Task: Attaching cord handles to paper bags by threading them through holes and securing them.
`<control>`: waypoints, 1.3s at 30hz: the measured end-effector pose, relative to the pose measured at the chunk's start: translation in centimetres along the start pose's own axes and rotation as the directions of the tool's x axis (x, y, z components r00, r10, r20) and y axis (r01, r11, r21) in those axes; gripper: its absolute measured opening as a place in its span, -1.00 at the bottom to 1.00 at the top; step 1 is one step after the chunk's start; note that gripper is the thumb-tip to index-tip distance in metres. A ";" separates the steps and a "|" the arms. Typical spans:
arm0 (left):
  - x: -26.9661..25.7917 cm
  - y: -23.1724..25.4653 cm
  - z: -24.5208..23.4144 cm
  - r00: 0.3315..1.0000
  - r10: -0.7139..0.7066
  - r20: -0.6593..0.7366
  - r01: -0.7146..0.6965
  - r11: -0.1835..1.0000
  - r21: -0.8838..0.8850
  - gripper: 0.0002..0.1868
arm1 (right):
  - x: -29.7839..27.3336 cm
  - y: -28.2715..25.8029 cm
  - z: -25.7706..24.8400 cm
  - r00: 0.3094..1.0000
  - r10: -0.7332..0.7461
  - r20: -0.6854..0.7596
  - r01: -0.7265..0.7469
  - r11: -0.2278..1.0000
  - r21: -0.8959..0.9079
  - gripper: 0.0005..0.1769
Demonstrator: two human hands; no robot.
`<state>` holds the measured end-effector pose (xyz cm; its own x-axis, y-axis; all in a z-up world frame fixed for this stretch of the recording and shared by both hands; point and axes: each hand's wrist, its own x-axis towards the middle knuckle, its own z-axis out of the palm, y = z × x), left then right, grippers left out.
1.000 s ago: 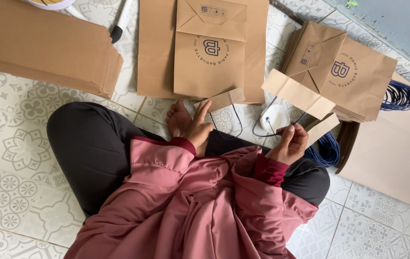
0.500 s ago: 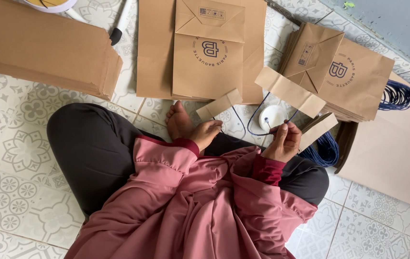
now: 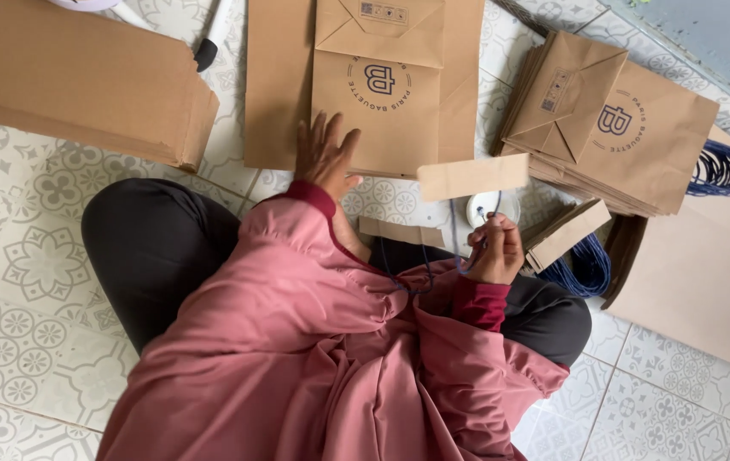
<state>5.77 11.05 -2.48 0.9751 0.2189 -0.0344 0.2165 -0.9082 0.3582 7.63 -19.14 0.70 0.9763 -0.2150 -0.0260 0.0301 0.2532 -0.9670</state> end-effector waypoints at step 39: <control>7.0 -4.9 4.4 0.984 0.150 0.099 -0.109 0.935 -0.337 -0.82 | 1.2 10.9 5.5 0.973 0.174 0.151 0.049 0.485 -0.873 -0.87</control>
<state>11.78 15.46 -8.59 0.9964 0.0436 -0.0727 0.0806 -0.7532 0.6528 10.30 -11.41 -8.49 0.9877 -0.0229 -0.1550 -0.1251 -0.7111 -0.6919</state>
